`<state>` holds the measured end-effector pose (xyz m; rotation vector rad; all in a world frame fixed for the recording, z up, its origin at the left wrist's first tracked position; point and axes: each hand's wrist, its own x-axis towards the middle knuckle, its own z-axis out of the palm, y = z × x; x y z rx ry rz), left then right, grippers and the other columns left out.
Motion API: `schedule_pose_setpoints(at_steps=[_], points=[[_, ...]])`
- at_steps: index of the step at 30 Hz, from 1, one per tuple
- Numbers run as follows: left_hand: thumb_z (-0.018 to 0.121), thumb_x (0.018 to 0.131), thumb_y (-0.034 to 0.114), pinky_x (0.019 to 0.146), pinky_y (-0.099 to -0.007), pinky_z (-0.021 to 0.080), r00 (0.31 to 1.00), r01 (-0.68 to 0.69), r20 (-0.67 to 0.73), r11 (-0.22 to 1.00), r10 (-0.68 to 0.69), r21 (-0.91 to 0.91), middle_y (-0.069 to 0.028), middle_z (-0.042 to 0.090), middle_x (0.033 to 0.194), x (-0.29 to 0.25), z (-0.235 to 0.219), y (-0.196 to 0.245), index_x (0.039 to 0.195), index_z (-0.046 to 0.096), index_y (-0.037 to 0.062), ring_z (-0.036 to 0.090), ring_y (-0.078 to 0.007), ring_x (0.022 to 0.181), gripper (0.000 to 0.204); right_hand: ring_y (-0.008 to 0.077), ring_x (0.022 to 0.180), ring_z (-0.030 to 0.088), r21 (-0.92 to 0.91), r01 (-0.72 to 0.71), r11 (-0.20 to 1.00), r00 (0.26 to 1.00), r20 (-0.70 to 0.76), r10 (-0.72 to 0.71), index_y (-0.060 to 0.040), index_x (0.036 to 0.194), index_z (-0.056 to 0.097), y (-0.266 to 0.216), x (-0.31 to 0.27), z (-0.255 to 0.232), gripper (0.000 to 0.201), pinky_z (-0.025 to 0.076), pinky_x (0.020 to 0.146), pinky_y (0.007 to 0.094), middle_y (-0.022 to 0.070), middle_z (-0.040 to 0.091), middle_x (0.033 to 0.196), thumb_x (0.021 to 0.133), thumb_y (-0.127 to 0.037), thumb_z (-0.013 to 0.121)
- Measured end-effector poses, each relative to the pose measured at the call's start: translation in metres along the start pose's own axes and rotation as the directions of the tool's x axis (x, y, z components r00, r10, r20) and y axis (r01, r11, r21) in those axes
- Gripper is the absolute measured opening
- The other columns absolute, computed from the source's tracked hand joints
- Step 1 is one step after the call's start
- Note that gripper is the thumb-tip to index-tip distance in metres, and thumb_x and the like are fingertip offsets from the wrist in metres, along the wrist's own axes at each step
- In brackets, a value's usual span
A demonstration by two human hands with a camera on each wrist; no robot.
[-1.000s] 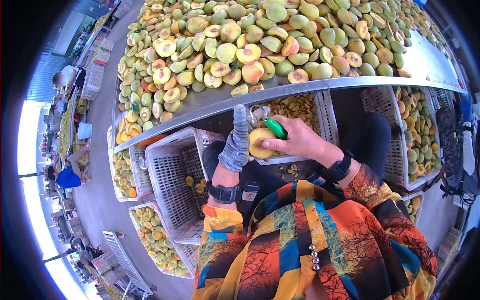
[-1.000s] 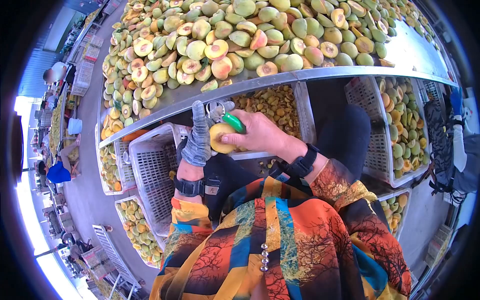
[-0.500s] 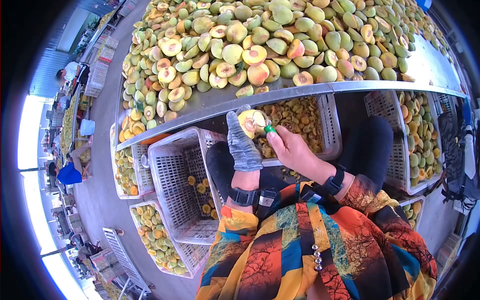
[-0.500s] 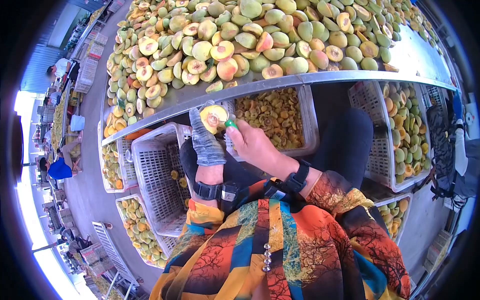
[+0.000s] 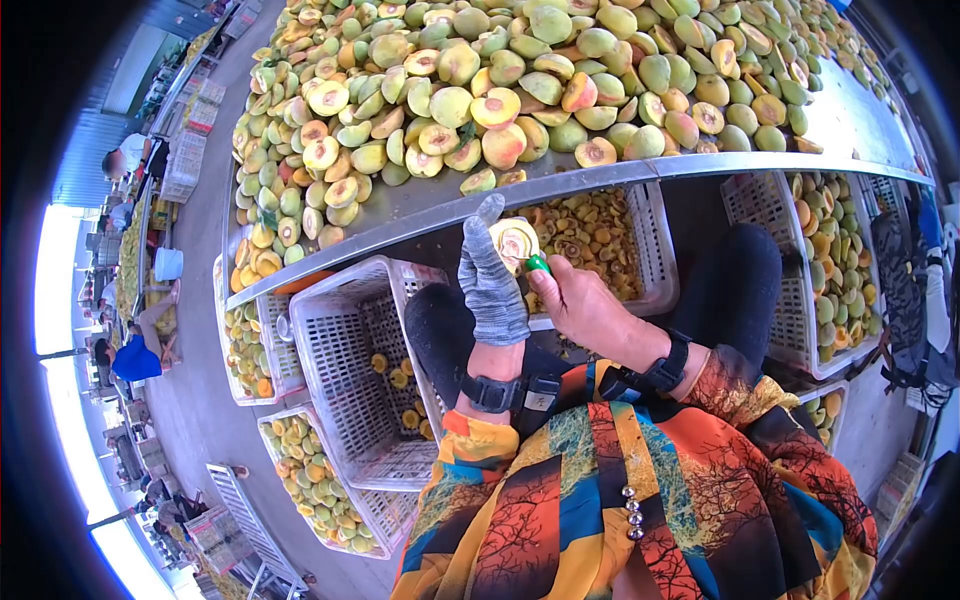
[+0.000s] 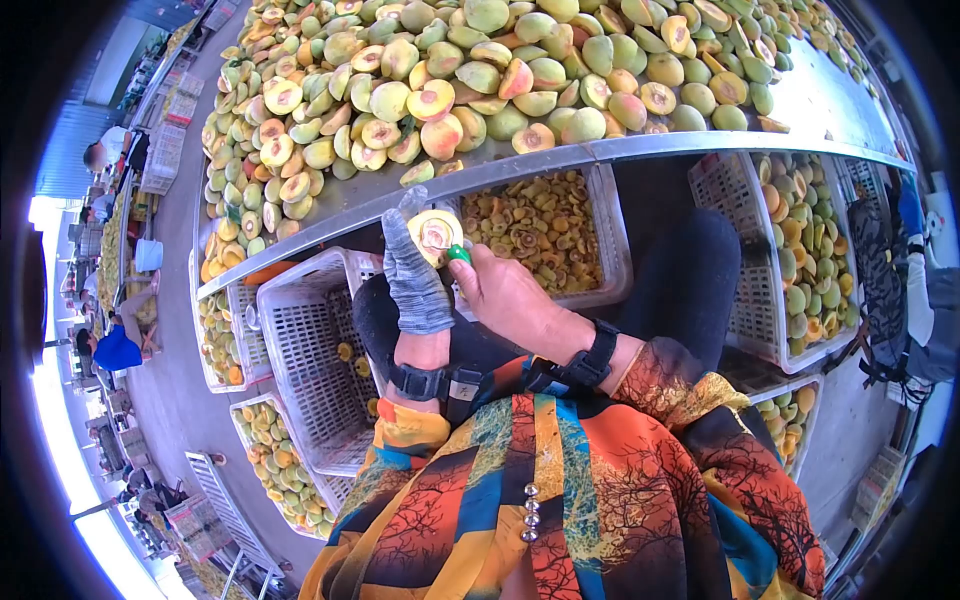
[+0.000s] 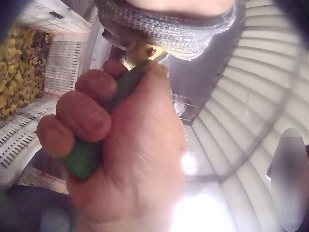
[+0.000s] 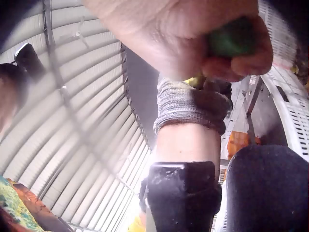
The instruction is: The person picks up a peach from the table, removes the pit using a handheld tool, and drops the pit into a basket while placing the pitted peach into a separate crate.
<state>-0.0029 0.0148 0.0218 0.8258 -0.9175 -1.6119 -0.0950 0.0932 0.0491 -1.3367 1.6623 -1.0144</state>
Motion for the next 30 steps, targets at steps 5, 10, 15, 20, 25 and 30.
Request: schedule_pose_setpoints(at_steps=[5,10,15,20,25,30], points=[[0.044,0.088,0.045,0.068,-0.0249,0.049,0.999,-0.017,-0.048,0.996,0.021,0.084,-0.0087,0.062,0.093,0.003,0.002,-0.003,0.097,0.059,-0.0022,0.058,-0.0136,0.078,0.051,0.0373,0.053,0.052,0.026,0.008,1.0,1.0,-0.016,-0.007,0.0029,0.088,0.045,0.003,-0.004,0.011,0.027,0.04,0.049,0.0411,0.0209,0.05,0.057,0.092,-0.023,0.039],[0.048,0.085,0.047,0.054,-0.024,0.048,0.977,0.208,0.027,0.974,-0.211,0.092,-0.0098,0.064,0.076,0.015,0.0,0.018,0.087,0.061,-0.0031,0.059,-0.0148,0.059,0.052,0.0321,0.048,0.049,0.113,0.042,0.993,0.997,0.065,-0.05,0.0026,0.091,0.046,0.002,-0.006,0.007,0.027,0.039,0.049,0.0387,0.0182,0.048,0.055,0.092,-0.023,0.037],[0.055,0.083,0.04,0.051,-0.0258,0.051,0.923,0.366,0.065,0.918,-0.379,0.152,-0.0106,0.063,0.073,0.012,-0.007,0.029,0.082,0.061,-0.002,0.06,-0.0174,0.057,0.043,0.0339,0.052,0.052,0.057,0.061,0.997,0.982,0.176,-0.07,0.002,0.089,0.047,0.014,-0.003,0.013,0.029,0.04,0.052,0.0399,0.0193,0.049,0.056,0.092,-0.025,0.036],[0.057,0.082,0.039,0.055,-0.0294,0.052,0.915,0.373,0.152,0.927,-0.374,0.038,-0.012,0.062,0.077,0.008,-0.01,0.032,0.086,0.059,-0.0011,0.061,-0.0204,0.06,0.04,0.0432,0.067,0.055,0.002,-0.019,1.0,0.948,0.318,0.017,0.0023,0.089,0.049,-0.002,0.001,-0.007,0.031,0.043,0.063,0.0468,0.0263,0.056,0.067,0.09,-0.026,0.037],[0.059,0.081,0.035,0.05,-0.028,0.051,0.902,0.365,0.202,0.924,-0.381,0.114,-0.0108,0.062,0.07,0.016,-0.013,0.028,0.082,0.06,-0.0012,0.059,-0.0187,0.055,0.037,0.0348,0.05,0.054,0.141,0.067,0.988,0.963,0.251,-0.101,0.001,0.084,0.048,0.001,0.001,0.002,0.035,0.043,0.049,0.042,0.0186,0.053,0.058,0.091,-0.031,0.035],[0.059,0.082,0.034,0.049,-0.0279,0.05,0.916,0.315,0.243,0.947,-0.319,0.056,-0.0118,0.061,0.067,0.01,-0.012,0.031,0.078,0.06,-0.0014,0.059,-0.0195,0.053,0.036,0.0041,0.036,0.031,0.432,-0.671,0.603,0.678,0.687,0.263,-0.0055,0.079,0.044,-0.011,-0.003,-0.007,0.042,0.026,0.029,0.0202,-0.0038,0.032,0.052,0.091,-0.045,0.032]])
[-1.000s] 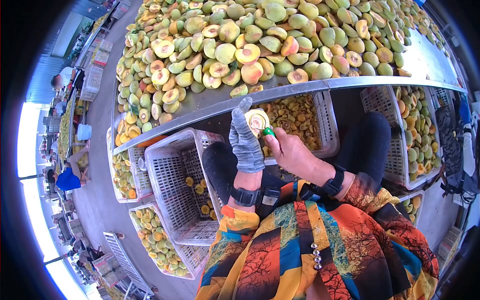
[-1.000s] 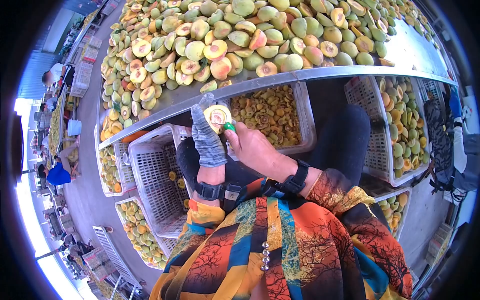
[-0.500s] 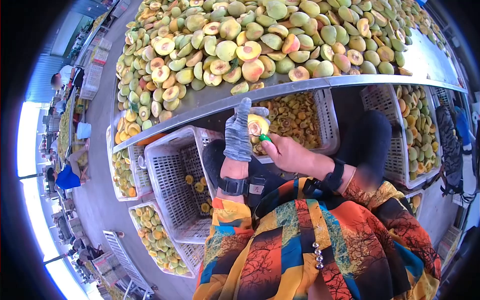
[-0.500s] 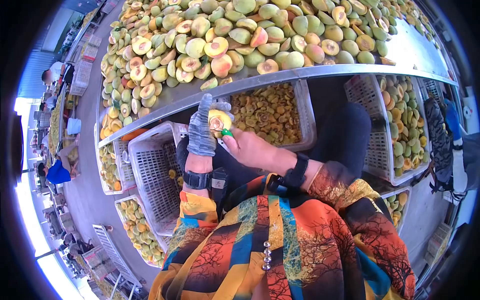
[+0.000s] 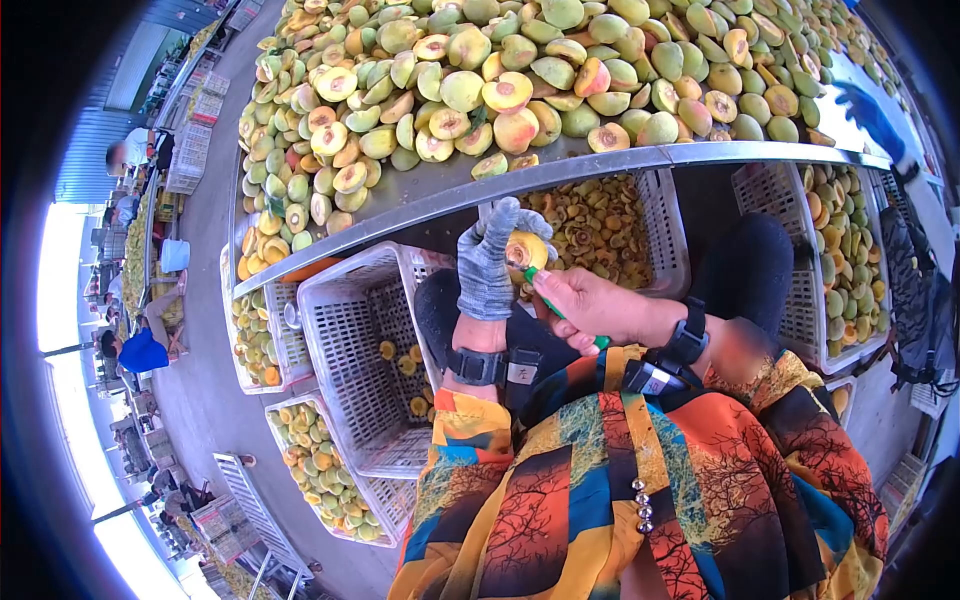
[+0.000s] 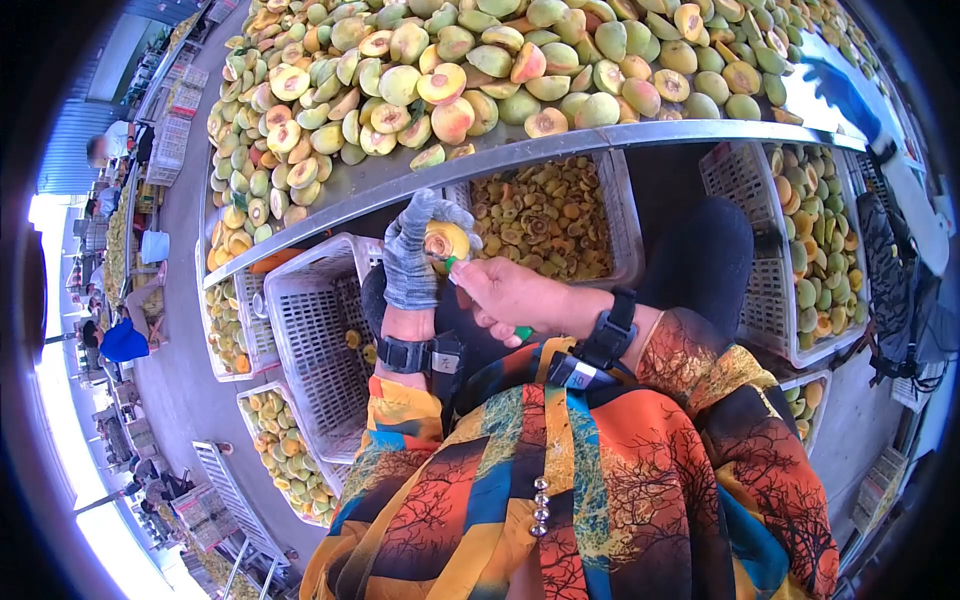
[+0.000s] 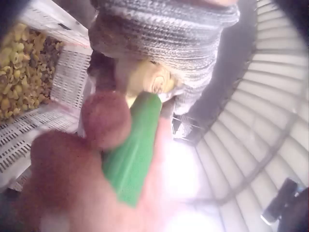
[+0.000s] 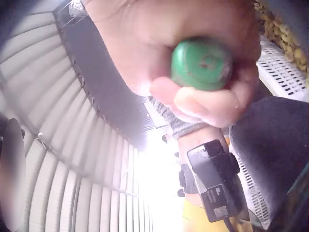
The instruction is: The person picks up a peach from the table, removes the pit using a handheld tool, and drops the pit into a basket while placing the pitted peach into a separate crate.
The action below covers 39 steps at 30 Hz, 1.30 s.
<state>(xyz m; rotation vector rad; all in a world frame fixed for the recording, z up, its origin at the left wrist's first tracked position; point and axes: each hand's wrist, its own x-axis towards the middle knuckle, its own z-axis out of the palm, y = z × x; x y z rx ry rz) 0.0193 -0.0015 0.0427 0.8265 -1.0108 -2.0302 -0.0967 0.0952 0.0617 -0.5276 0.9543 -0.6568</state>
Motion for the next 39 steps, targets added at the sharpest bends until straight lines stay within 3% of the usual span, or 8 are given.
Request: schedule_pose_setpoints(at_steps=[9,11,13,17,29,35,37,39], points=[[0.048,0.083,0.047,0.052,-0.0335,0.049,0.967,0.126,0.256,0.855,0.008,-0.503,-0.0084,0.058,0.075,0.01,-0.007,-0.016,0.076,0.056,0.0083,0.057,-0.0234,0.06,0.04,0.003,0.033,0.023,0.429,-0.127,0.894,0.921,0.386,-0.054,-0.0093,0.086,0.046,0.013,0.015,-0.014,0.045,0.025,0.029,0.0195,-0.0047,0.03,0.051,0.089,-0.052,0.032],[0.044,0.083,0.053,0.052,-0.0345,0.047,0.902,0.051,-0.318,0.804,-0.292,-0.593,-0.007,0.06,0.088,0.027,-0.022,-0.039,0.084,0.057,0.0134,0.058,-0.0228,0.072,0.041,0.0034,0.033,0.023,0.57,-0.007,0.822,0.91,0.345,-0.232,-0.0091,0.086,0.046,0.01,0.009,-0.017,0.045,0.026,0.029,0.0201,-0.0045,0.03,0.051,0.089,-0.052,0.032],[0.043,0.081,0.056,0.053,-0.0343,0.047,0.937,0.111,-0.22,0.827,-0.272,-0.55,-0.0064,0.061,0.092,0.019,-0.037,-0.039,0.09,0.057,0.0129,0.057,-0.0219,0.077,0.046,0.0046,0.033,0.026,0.534,0.165,0.829,0.961,0.104,-0.258,-0.0083,0.087,0.047,0.001,0.005,-0.026,0.04,0.028,0.031,0.0187,-0.0029,0.032,0.051,0.092,-0.044,0.031],[0.041,0.081,0.059,0.051,-0.0343,0.048,0.897,0.156,-0.37,0.957,-0.241,-0.243,-0.007,0.062,0.082,0.006,-0.036,-0.027,0.09,0.058,0.0088,0.06,-0.0212,0.072,0.054,0.0228,0.055,0.057,-0.844,0.241,0.479,0.669,-0.213,-0.712,0.0007,0.081,0.051,0.024,0.026,-0.056,0.026,0.043,0.049,0.0363,0.0155,0.054,0.061,0.086,-0.024,0.051],[0.052,0.086,0.035,0.063,-0.0288,0.049,0.933,-0.013,-0.355,0.979,-0.062,-0.205,-0.0101,0.062,0.081,0.006,-0.021,-0.044,0.093,0.059,-0.0013,0.059,-0.018,0.068,0.038,0.0377,0.059,0.053,-0.797,0.313,0.516,0.684,-0.188,-0.705,-0.0001,0.081,0.048,0.022,0.037,-0.036,0.03,0.042,0.054,0.0409,0.0207,0.052,0.063,0.092,-0.027,0.04],[0.055,0.085,0.024,0.071,-0.0256,0.048,0.875,0.009,-0.47,0.967,0.115,0.253,-0.0096,0.062,0.085,-0.003,-0.034,-0.051,0.097,0.06,0.0004,0.059,-0.0178,0.076,0.027,0.0369,0.06,0.056,-0.96,0.011,0.279,0.615,-0.213,-0.759,-0.0029,0.079,0.047,0.033,0.047,-0.041,0.026,0.043,0.052,0.0447,0.0192,0.054,0.063,0.089,-0.026,0.044],[0.056,0.082,0.019,0.075,-0.0265,0.047,0.899,-0.117,-0.199,0.654,0.389,0.748,-0.0087,0.062,0.085,-0.035,-0.052,-0.037,0.1,0.06,0.0051,0.059,-0.0195,0.079,0.023,0.035,0.059,0.057,-0.975,-0.216,0.052,0.632,-0.18,-0.754,-0.0036,0.076,0.046,0.036,0.053,-0.073,0.025,0.045,0.052,0.0456,0.0165,0.056,0.061,0.087,-0.026,0.047],[0.056,0.081,0.017,0.079,-0.0299,0.046,0.906,-0.17,0.01,0.342,0.424,0.924,-0.0108,0.062,0.095,-0.071,-0.085,-0.001,0.105,0.059,0.0086,0.059,-0.0227,0.089,0.026,0.0373,0.064,0.058,-0.919,-0.244,0.311,0.638,-0.393,-0.662,-0.0001,0.081,0.049,0.027,0.037,-0.082,0.03,0.046,0.057,0.0457,0.0224,0.058,0.067,0.087,-0.03,0.046]])
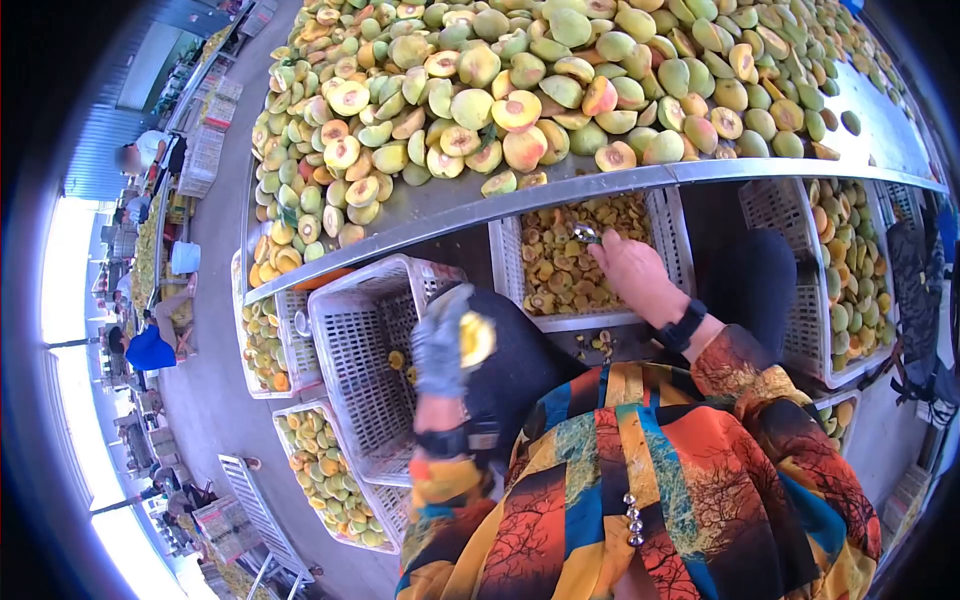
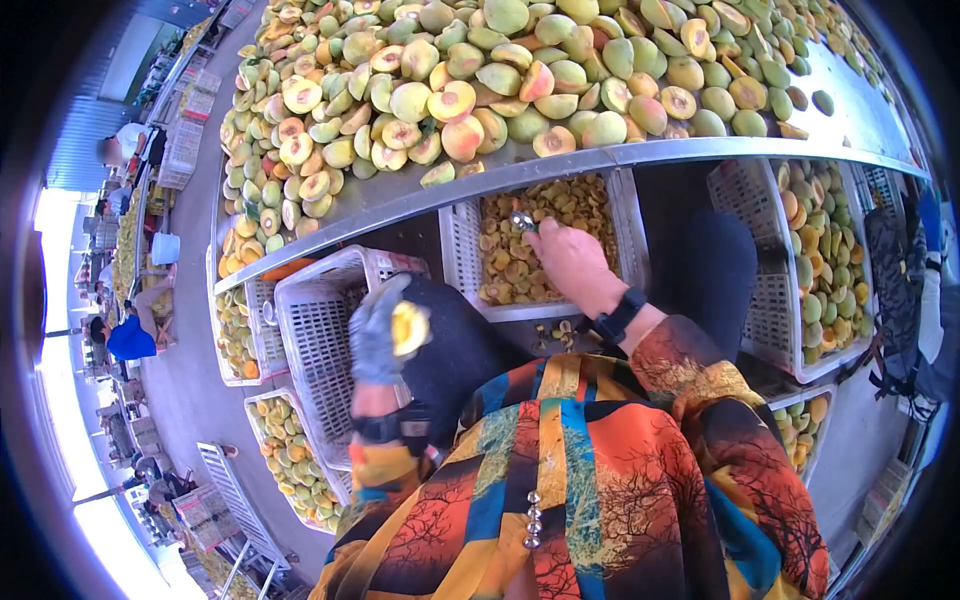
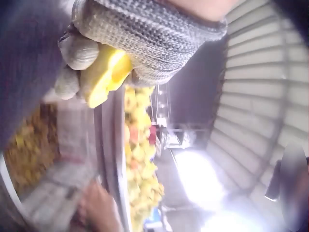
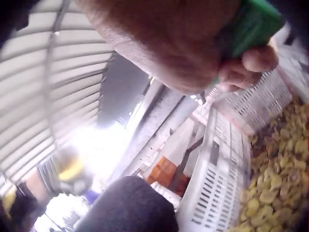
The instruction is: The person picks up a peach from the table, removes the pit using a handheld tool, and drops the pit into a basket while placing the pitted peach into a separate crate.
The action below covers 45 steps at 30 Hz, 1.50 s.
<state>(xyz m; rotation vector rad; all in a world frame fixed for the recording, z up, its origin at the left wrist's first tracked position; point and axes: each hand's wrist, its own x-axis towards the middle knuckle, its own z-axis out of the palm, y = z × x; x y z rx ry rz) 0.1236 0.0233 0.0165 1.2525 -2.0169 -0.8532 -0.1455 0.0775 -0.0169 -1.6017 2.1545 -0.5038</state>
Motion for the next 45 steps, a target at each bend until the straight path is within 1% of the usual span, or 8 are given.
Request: schedule_pose_setpoints(at_steps=[4,14,21,26,32,35,39,45], points=[[0.062,0.078,0.026,0.085,-0.0338,0.043,0.832,0.475,0.003,0.716,-0.554,0.511,-0.018,0.055,0.111,-0.016,-0.091,-0.046,0.113,0.054,0.0033,0.053,-0.0273,0.105,0.043,0.0403,0.066,0.057,0.134,-0.071,0.988,0.994,0.096,0.058,0.0015,0.082,0.047,0.013,0.001,0.01,0.029,0.045,0.059,0.0466,0.0249,0.057,0.068,0.083,-0.027,0.052],[0.055,0.079,0.037,0.074,-0.0434,0.046,0.966,0.214,-0.058,0.658,-0.25,0.722,-0.0233,0.06,0.094,0.2,0.028,0.019,0.135,0.024,0.0156,0.059,-0.0357,0.085,0.067,0.0405,0.065,0.055,0.42,0.162,0.893,0.986,-0.109,-0.128,0.0001,0.081,0.041,0.001,-0.009,-0.024,0.024,0.044,0.057,0.0454,0.0232,0.054,0.064,0.076,-0.015,0.058],[0.063,0.073,0.01,0.069,-0.0382,0.049,0.935,0.25,-0.293,0.958,-0.201,0.139,-0.0196,0.058,0.105,0.2,0.041,-0.02,0.13,0.037,0.0115,0.062,-0.0273,0.08,0.063,0.0354,0.062,0.057,0.51,0.145,0.848,0.989,-0.104,-0.107,-0.0004,0.095,0.045,-0.003,-0.018,-0.032,0.025,0.045,0.057,0.039,0.0196,0.056,0.066,0.081,-0.018,0.056],[0.066,0.072,0.005,0.043,-0.0212,0.047,0.958,0.205,0.024,0.619,-0.287,-0.758,-0.0114,0.059,0.096,0.126,0.019,0.033,0.12,0.045,0.0022,0.06,-0.0154,0.062,0.053,0.0243,0.058,0.056,0.748,0.025,0.664,0.99,0.072,-0.118,-0.0031,0.111,0.045,-0.036,0.004,-0.024,0.034,0.045,0.057,0.0329,0.0133,0.056,0.068,0.084,-0.022,0.054],[0.067,0.073,0.016,0.039,-0.0166,0.04,0.935,0.306,0.151,0.513,-0.322,-0.802,-0.0063,0.057,0.088,0.054,0.048,0.076,0.111,0.047,0.0016,0.053,-0.0094,0.055,0.045,0.0135,0.06,0.055,0.741,0.391,0.546,0.919,-0.35,-0.182,-0.004,0.113,0.045,-0.068,0.015,-0.005,0.034,0.045,0.056,0.0288,0.0074,0.059,0.077,0.084,-0.019,0.055],[0.053,0.083,0.041,0.057,-0.022,0.046,0.953,0.175,-0.011,0.579,-0.303,-0.796,-0.0059,0.056,0.094,0.044,0.073,0.064,0.11,0.048,0.0029,0.055,-0.0114,0.073,0.047,0.0115,0.059,0.053,0.946,-0.262,0.19,0.954,0.284,-0.101,-0.0037,0.108,0.047,-0.067,0.002,-0.018,0.033,0.045,0.053,0.0265,0.0059,0.055,0.076,0.085,-0.025,0.057],[0.045,0.086,0.044,0.076,-0.0297,0.046,0.901,0.25,0.108,0.299,-0.421,-0.921,-0.0044,0.056,0.097,0.047,0.091,0.043,0.11,0.051,0.0054,0.054,-0.0156,0.087,0.046,0.022,0.049,0.055,0.791,0.228,0.567,0.973,-0.208,-0.101,-0.0008,0.104,0.044,-0.07,-0.005,0.004,0.032,0.043,0.048,0.0369,0.0083,0.055,0.062,0.087,-0.027,0.052],[0.047,0.084,0.045,0.075,-0.0332,0.046,0.782,0.391,0.152,0.286,-0.605,-0.875,-0.0041,0.057,0.095,0.039,0.095,0.042,0.102,0.056,0.0076,0.054,-0.0171,0.086,0.043,0.0432,0.063,0.054,0.548,0.123,0.828,0.987,0.018,-0.158,0.0006,0.083,0.04,-0.057,-0.026,-0.019,0.026,0.041,0.054,0.0471,0.0253,0.053,0.06,0.088,-0.025,0.046]])
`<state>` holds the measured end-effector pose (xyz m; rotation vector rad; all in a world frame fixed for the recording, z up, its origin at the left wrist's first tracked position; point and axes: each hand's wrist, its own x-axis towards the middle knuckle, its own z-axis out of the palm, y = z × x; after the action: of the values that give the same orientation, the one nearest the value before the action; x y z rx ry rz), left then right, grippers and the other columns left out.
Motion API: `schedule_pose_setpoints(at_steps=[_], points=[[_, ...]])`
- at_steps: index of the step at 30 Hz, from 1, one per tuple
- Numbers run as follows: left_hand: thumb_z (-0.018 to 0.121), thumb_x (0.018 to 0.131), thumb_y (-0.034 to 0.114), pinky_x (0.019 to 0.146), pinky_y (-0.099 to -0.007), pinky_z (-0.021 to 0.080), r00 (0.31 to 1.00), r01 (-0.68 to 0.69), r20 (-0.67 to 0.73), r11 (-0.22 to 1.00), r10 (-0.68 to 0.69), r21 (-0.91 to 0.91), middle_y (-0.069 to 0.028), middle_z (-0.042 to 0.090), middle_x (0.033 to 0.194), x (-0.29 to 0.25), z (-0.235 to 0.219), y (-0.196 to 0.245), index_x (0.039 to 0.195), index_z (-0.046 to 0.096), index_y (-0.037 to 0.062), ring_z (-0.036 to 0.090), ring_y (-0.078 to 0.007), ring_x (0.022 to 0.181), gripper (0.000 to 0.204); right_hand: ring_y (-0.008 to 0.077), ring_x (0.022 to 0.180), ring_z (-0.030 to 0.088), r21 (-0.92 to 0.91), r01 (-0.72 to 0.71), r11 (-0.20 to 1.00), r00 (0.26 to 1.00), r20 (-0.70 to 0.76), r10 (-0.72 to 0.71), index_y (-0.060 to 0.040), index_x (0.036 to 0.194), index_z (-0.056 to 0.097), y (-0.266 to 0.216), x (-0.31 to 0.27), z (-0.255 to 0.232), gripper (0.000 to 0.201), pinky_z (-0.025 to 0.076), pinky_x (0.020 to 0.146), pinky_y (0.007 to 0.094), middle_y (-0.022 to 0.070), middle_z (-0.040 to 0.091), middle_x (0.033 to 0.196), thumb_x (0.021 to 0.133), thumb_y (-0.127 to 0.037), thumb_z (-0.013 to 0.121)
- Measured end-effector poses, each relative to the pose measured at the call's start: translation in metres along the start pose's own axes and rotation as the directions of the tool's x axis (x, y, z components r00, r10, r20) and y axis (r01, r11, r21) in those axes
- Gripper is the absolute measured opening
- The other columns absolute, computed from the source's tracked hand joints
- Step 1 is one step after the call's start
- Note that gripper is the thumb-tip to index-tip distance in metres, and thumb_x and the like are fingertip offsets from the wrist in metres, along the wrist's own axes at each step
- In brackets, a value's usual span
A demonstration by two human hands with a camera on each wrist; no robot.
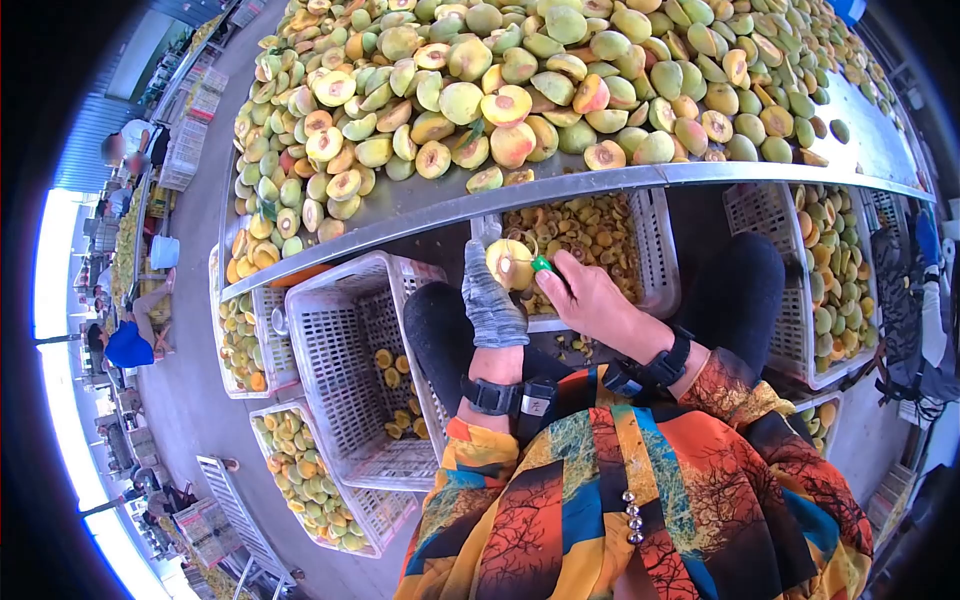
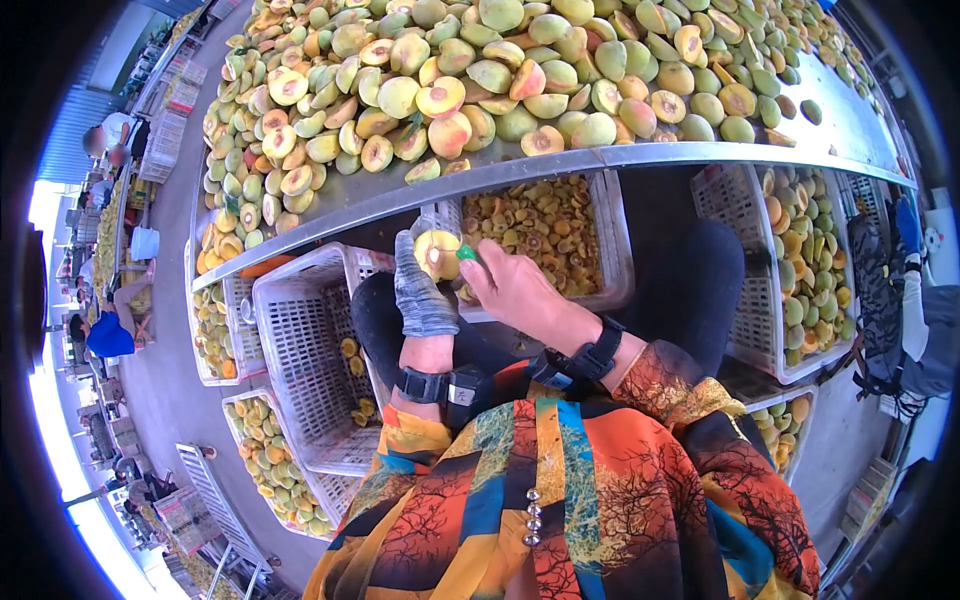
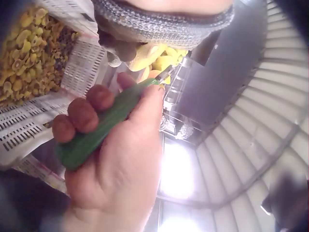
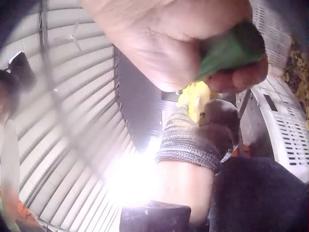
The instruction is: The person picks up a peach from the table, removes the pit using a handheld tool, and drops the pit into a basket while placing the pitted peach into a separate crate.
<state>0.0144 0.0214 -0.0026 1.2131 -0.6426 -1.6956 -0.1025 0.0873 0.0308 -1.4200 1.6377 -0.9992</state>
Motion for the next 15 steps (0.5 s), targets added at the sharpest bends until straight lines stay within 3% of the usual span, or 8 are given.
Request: schedule_pose_setpoints(at_steps=[1,3,5,7,13,15], points=[[0.047,0.084,0.045,0.075,-0.0332,0.046,1.0,0.002,0.0,1.0,-0.002,-0.002,-0.0041,0.057,0.095,0.005,-0.002,-0.005,0.102,0.056,0.0076,0.054,-0.0171,0.086,0.043,0.0425,0.062,0.054,-0.067,0.002,0.998,1.0,0.03,0.0,0.0009,0.084,0.04,0.0,-0.002,-0.001,0.027,0.041,0.054,0.0476,0.0247,0.053,0.059,0.088,-0.025,0.045],[0.05,0.086,0.036,0.075,-0.0325,0.047,0.97,-0.204,0.111,0.972,0.217,-0.116,-0.0044,0.057,0.095,0.016,-0.003,-0.014,0.103,0.055,0.0055,0.054,-0.0168,0.086,0.036,0.0421,0.059,0.053,-0.1,0.003,0.995,0.999,0.032,0.0,0.0003,0.083,0.041,-0.001,-0.005,0.0,0.025,0.04,0.052,0.0464,0.0237,0.051,0.057,0.089,-0.024,0.045],[0.05,0.086,0.033,0.075,-0.0318,0.047,0.977,-0.161,0.108,0.971,0.182,-0.177,-0.0047,0.058,0.095,0.014,-0.001,-0.014,0.103,0.055,0.0045,0.055,-0.0166,0.086,0.034,0.0416,0.057,0.053,-0.129,0.002,0.992,0.999,0.033,0.002,-0.0002,0.082,0.041,-0.003,-0.005,0.0,0.024,0.038,0.05,0.0453,0.0228,0.049,0.055,0.09,-0.023,0.044],[0.05,0.087,0.031,0.075,-0.0311,0.047,0.984,-0.118,0.105,0.964,0.147,-0.239,-0.005,0.058,0.095,0.009,0.003,-0.011,0.104,0.055,0.0036,0.055,-0.0164,0.085,0.032,0.0423,0.061,0.054,-0.143,-0.049,0.989,0.994,0.092,0.063,0.002,0.088,0.043,-0.004,-0.004,0.0,0.029,0.042,0.057,0.0493,0.0249,0.054,0.06,0.089,-0.027,0.042],[0.051,0.086,0.04,0.069,-0.0287,0.049,0.978,-0.122,0.151,0.979,0.147,-0.163,-0.0063,0.06,0.089,-0.002,0.012,-0.007,0.101,0.056,0.0015,0.058,-0.0167,0.078,0.042,0.0407,0.056,0.053,-0.03,-0.018,0.999,1.0,0.021,0.019,0.0024,0.083,0.046,0.006,-0.009,0.014,0.028,0.04,0.051,0.0437,0.0227,0.049,0.055,0.092,-0.022,0.037],[0.052,0.084,0.043,0.062,-0.0284,0.051,0.981,-0.158,0.1,0.983,0.166,-0.091,-0.0075,0.06,0.085,0.002,0.013,-0.009,0.099,0.056,0.0011,0.059,-0.0178,0.07,0.045,0.0387,0.054,0.053,0.033,-0.026,0.999,0.999,0.048,0.025,0.0028,0.083,0.047,0.009,-0.01,0.018,0.028,0.041,0.052,0.0423,0.0218,0.049,0.056,0.092,-0.021,0.036]])
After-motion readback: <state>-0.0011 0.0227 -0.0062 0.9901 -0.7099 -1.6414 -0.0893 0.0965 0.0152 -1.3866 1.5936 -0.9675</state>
